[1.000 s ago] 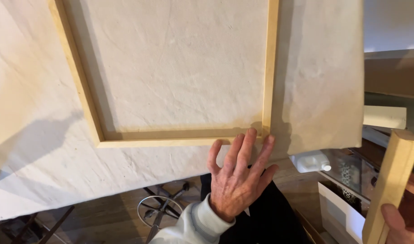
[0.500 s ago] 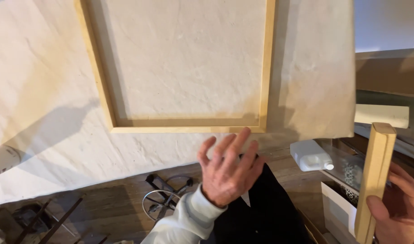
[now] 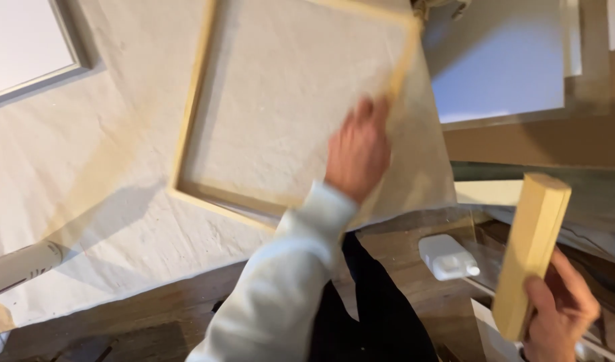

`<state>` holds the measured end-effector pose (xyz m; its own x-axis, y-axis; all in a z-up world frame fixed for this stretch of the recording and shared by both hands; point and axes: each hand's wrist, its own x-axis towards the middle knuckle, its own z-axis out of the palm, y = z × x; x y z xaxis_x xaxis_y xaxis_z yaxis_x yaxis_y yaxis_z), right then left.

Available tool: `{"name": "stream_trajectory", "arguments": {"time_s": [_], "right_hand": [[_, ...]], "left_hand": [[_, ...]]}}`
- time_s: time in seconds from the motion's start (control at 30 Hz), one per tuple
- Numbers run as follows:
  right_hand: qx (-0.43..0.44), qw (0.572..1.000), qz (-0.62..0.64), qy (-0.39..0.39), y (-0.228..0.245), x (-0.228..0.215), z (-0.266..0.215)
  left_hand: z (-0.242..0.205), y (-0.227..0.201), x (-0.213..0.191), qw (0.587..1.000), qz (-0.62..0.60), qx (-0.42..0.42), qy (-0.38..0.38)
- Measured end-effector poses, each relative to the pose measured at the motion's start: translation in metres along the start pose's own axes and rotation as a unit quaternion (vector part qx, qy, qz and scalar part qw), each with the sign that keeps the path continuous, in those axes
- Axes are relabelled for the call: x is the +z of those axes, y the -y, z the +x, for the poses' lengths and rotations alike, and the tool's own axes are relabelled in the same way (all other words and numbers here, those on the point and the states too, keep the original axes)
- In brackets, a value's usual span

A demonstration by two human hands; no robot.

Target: Sanding the interior edges of a wooden picture frame using a handheld sanding block.

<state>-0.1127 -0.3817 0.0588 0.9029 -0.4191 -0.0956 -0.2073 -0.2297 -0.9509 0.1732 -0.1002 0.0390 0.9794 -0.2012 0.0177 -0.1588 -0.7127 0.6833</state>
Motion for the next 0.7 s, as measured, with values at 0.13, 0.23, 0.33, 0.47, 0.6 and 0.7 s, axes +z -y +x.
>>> {"name": "stream_trajectory", "arguments": {"time_s": [0.13,0.23,0.33,0.47,0.6,0.7], "right_hand": [[0.143,0.97,0.191,-0.042,0.026,0.033,0.01],[0.208,0.953,0.219,-0.018,0.061,0.075,0.02],[0.246,0.941,0.232,-0.03,0.061,0.108,0.014],[-0.09,0.973,-0.175,0.118,0.087,0.169,0.026],[-0.239,0.898,-0.317,0.189,0.089,0.212,0.04],[-0.286,0.863,-0.362,0.207,0.088,0.231,0.04]], "left_hand": [[-0.097,0.004,-0.043,0.991,0.037,0.102,0.082],[-0.129,0.042,-0.085,0.987,0.058,0.107,0.105],[-0.146,0.079,-0.105,0.988,0.127,0.057,0.073],[-0.152,0.101,-0.115,0.994,0.107,0.035,0.013],[-0.156,0.103,-0.095,0.993,0.037,0.104,-0.03],[-0.158,0.113,-0.083,0.994,-0.003,0.101,-0.04]]}}
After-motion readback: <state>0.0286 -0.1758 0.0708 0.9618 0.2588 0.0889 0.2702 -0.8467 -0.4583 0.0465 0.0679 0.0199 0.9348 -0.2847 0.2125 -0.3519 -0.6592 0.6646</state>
